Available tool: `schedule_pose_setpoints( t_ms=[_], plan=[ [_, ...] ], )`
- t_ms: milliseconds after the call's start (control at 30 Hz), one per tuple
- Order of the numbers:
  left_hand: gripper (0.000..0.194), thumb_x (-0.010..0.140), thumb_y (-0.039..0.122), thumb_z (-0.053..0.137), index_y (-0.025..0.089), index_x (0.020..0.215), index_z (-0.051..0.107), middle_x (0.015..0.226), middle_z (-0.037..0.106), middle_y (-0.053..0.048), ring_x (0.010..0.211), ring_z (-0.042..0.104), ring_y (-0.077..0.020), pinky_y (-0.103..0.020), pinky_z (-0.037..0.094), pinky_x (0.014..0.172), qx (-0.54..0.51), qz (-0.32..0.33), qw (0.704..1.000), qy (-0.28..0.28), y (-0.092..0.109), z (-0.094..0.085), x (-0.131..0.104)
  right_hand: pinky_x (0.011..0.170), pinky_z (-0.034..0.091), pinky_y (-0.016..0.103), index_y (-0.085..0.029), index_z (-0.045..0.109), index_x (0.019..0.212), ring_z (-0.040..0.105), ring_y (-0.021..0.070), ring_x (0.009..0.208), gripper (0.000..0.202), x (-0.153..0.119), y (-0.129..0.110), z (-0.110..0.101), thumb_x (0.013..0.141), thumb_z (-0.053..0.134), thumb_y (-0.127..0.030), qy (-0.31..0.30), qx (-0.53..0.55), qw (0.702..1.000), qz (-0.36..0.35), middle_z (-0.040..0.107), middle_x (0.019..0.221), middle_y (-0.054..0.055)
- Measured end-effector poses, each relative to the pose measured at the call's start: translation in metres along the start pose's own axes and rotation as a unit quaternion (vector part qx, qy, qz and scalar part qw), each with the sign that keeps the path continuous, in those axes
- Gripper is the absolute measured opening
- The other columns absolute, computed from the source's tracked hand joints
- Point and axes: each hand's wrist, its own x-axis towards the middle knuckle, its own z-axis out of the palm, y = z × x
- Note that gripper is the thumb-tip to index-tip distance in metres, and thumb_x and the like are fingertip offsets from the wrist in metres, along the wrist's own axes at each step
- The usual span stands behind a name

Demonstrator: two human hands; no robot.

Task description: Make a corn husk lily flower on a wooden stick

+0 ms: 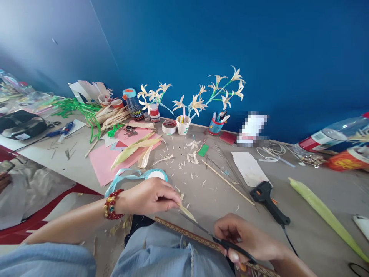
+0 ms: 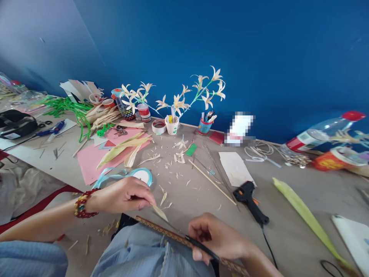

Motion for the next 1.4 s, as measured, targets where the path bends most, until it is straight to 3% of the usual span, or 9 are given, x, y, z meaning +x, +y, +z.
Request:
schedule_pose_setpoints(
  t_ms=[167, 633, 900, 1000, 1100, 1233, 1333, 1400],
  plan=[
    [0.022, 0.093, 0.018, 0.050, 0.021, 0.097, 0.071, 0.080, 0.075, -0.002, 0.072, 0.064, -0.0125, -0.019, 0.046, 0.070, -0.009, 0.001, 1.000, 0.005, -0.001, -0.002, 0.002, 0.041, 0.033, 0.020, -0.021, 0.047, 0.065, 0.049, 0.0099, 0.043, 0.073, -0.003, -0.007, -0.001, 0.040, 0.071, -0.085, -0.007, 0.026, 1.000, 0.011, 0.052, 0.057, -0.004],
    [0.020, 0.094, 0.019, 0.052, 0.021, 0.099, 0.071, 0.086, 0.076, -0.003, 0.077, 0.066, -0.0126, -0.019, 0.046, 0.072, 0.006, 0.011, 1.000, 0.012, -0.002, 0.003, -0.002, 0.042, 0.032, 0.018, -0.021, 0.044, 0.059, 0.045, 0.0077, 0.041, 0.049, 0.005, 0.003, 0.001, 0.059, 0.078, -0.057, 0.015, 0.019, 1.000, 0.004, 0.053, 0.050, -0.006],
    [0.024, 0.089, 0.011, 0.049, 0.019, 0.097, 0.070, 0.079, 0.072, -0.003, 0.070, 0.062, -0.0133, -0.021, 0.043, 0.066, 0.039, 0.009, 0.999, -0.011, 0.004, 0.001, -0.003, 0.039, 0.028, 0.018, -0.022, 0.038, 0.057, 0.044, 0.0089, 0.038, 0.052, 0.008, -0.002, 0.000, 0.059, 0.079, -0.054, 0.028, -0.004, 1.000, -0.009, 0.042, 0.041, -0.010],
    [0.028, 0.086, 0.008, 0.047, 0.018, 0.098, 0.069, 0.073, 0.068, -0.002, 0.065, 0.057, -0.0130, -0.022, 0.041, 0.063, 0.057, 0.005, 0.998, -0.027, 0.007, -0.003, -0.007, 0.042, 0.027, 0.019, -0.021, 0.039, 0.055, 0.041, 0.0086, 0.044, 0.050, 0.008, -0.008, 0.002, 0.059, 0.080, -0.050, 0.061, -0.077, 0.995, -0.010, 0.041, 0.046, -0.009],
    [0.029, 0.087, 0.008, 0.046, 0.019, 0.102, 0.068, 0.076, 0.068, -0.002, 0.068, 0.057, -0.0124, -0.022, 0.041, 0.065, 0.059, -0.013, 0.998, -0.021, 0.005, -0.009, -0.012, 0.048, 0.027, 0.020, -0.019, 0.044, 0.056, 0.041, 0.0093, 0.052, 0.038, 0.006, -0.010, 0.005, 0.065, 0.077, -0.036, 0.124, -0.261, 0.957, -0.019, 0.045, 0.052, -0.008],
    [0.026, 0.093, 0.013, 0.045, 0.019, 0.105, 0.067, 0.078, 0.066, -0.001, 0.071, 0.058, -0.0120, -0.022, 0.042, 0.067, 0.061, -0.055, 0.996, 0.030, -0.006, -0.012, -0.015, 0.058, 0.033, 0.025, -0.021, 0.059, 0.068, 0.059, 0.0171, 0.064, 0.010, -0.002, -0.003, 0.000, 0.071, 0.068, -0.023, 0.214, -0.502, 0.838, -0.016, 0.063, 0.066, -0.002],
    [0.024, 0.095, 0.014, 0.042, 0.018, 0.099, 0.066, 0.087, 0.068, -0.003, 0.080, 0.061, -0.0138, -0.024, 0.045, 0.074, 0.065, -0.058, 0.994, 0.063, -0.015, 0.001, -0.009, 0.061, 0.040, 0.027, -0.024, 0.065, 0.084, 0.068, 0.0226, 0.074, 0.010, -0.011, 0.013, -0.012, 0.073, 0.066, -0.023, 0.253, -0.540, 0.803, -0.016, 0.071, 0.078, 0.002],
    [0.025, 0.094, 0.012, 0.040, 0.018, 0.098, 0.064, 0.103, 0.069, -0.006, 0.092, 0.063, -0.0152, -0.026, 0.047, 0.083, 0.070, -0.034, 0.995, 0.059, -0.019, 0.018, -0.002, 0.060, 0.043, 0.027, -0.024, 0.065, 0.090, 0.071, 0.0228, 0.073, 0.012, -0.016, 0.027, -0.021, 0.078, 0.064, -0.029, 0.311, -0.539, 0.783, -0.003, 0.073, 0.078, 0.002]
  ],
)
